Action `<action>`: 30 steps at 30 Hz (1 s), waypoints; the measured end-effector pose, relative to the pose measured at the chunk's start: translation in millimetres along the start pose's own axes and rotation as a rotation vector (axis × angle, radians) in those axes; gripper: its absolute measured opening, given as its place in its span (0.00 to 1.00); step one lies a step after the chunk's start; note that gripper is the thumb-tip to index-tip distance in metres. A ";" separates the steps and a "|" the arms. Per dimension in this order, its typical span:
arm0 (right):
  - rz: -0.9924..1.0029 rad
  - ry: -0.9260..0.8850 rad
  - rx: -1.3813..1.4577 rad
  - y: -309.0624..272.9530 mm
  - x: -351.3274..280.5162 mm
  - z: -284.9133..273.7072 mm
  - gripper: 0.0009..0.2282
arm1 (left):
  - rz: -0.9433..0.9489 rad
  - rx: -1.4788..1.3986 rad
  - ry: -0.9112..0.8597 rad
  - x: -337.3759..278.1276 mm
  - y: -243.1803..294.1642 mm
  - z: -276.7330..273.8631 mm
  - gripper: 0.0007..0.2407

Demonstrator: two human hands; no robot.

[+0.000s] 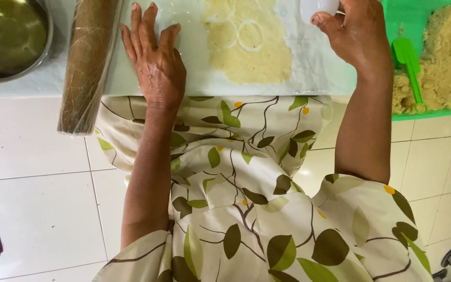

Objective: The person rolls out dough and cuts it into circular shapes using a mold for baking.

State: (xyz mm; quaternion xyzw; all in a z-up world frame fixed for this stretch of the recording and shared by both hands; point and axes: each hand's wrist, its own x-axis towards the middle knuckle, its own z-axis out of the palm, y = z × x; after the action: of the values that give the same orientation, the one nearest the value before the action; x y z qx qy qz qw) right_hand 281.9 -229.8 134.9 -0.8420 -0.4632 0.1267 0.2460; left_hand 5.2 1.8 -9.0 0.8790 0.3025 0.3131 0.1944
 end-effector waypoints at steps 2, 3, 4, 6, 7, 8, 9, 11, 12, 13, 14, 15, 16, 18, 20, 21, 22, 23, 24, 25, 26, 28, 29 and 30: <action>-0.027 0.006 -0.098 -0.3 -2.2 2.3 0.13 | -0.020 0.011 0.001 -1.1 -0.4 0.4 0.18; -0.028 0.006 -0.095 1.4 -1.8 6.6 0.13 | -0.019 0.014 0.000 -1.0 0.4 -0.5 0.18; -0.085 0.004 -0.116 3.0 -1.5 11.0 0.15 | -0.022 0.008 -0.002 -0.7 1.1 -1.6 0.18; -0.142 0.003 -0.134 -0.7 0.5 19.3 0.17 | -0.024 0.006 -0.005 0.6 2.1 -3.3 0.17; -0.196 0.000 -0.110 -6.0 2.2 23.4 0.19 | -0.027 0.006 -0.009 1.4 2.2 -3.9 0.18; -0.247 -0.004 -0.086 -10.9 2.7 27.3 0.20 | -0.030 0.004 -0.015 1.3 2.9 -4.0 0.18; -0.245 -0.005 -0.084 -16.1 4.2 31.2 0.20 | -0.029 0.005 -0.018 0.9 2.3 -2.3 0.18; -0.212 -0.044 -0.065 -27.5 9.3 38.8 0.21 | -0.033 0.025 -0.016 0.2 0.5 0.6 0.18; -0.215 -0.047 -0.064 -27.4 12.1 41.3 0.21 | -0.036 0.026 -0.016 -0.1 0.5 0.6 0.18; -0.226 -0.060 -0.087 -27.7 15.0 44.1 0.21 | -0.035 0.029 -0.014 -0.4 0.3 0.3 0.18; -0.238 -0.075 -0.111 -27.9 17.9 46.7 0.20 | -0.035 0.031 -0.012 -0.7 0.2 0.1 0.17; -0.240 -0.078 -0.110 -29.9 19.8 48.7 0.20 | -0.039 0.033 -0.011 -0.6 0.3 -0.5 0.17; -0.247 -0.081 -0.136 -31.8 21.1 50.4 0.20 | -0.038 0.029 -0.016 -0.6 0.7 -0.8 0.18; -0.256 -0.087 -0.162 -36.2 23.4 52.3 0.21 | -0.042 0.025 -0.020 0.1 1.5 -2.3 0.18; -0.211 -0.092 -0.163 -40.7 24.0 52.7 0.21 | -0.039 0.025 -0.028 0.6 2.7 -4.3 0.19; -0.211 -0.095 -0.164 -39.5 24.4 54.1 0.21 | -0.042 0.025 -0.029 -0.5 1.9 -3.3 0.19; -0.197 -0.095 -0.170 -38.2 24.6 55.2 0.21 | -0.039 0.025 -0.026 -1.3 1.2 -2.3 0.19; -0.183 -0.094 -0.177 -36.8 24.8 56.1 0.21 | -0.037 0.026 -0.024 -2.0 0.7 -1.2 0.20; -0.184 -0.096 -0.177 -35.9 25.2 57.0 0.21 | -0.039 0.026 -0.024 -2.2 0.1 -0.9 0.20; -0.187 -0.088 -0.185 -34.9 25.5 57.7 0.21 | -0.039 0.024 -0.022 -2.5 -0.4 -0.6 0.19; -0.189 -0.080 -0.193 -33.8 25.3 58.3 0.21 | -0.039 0.021 -0.021 -2.9 -0.6 -0.2 0.19; -0.194 -0.076 -0.190 -34.7 25.1 58.4 0.21 | -0.040 0.022 -0.026 -1.7 0.5 -2.0 0.19; -0.201 -0.071 -0.187 -34.9 25.3 58.4 0.22 | -0.040 0.023 -0.031 -0.8 1.1 -2.6 0.19; -0.197 -0.073 -0.187 -37.4 23.8 59.1 0.22 | -0.041 0.021 -0.035 -1.5 1.4 -3.2 0.19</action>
State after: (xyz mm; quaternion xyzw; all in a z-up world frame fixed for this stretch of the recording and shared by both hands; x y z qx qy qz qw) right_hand 241.8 -175.4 105.1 -0.8065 -0.5621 0.0888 0.1605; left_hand 2.7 0.2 -6.6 0.8799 0.3201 0.2907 0.1967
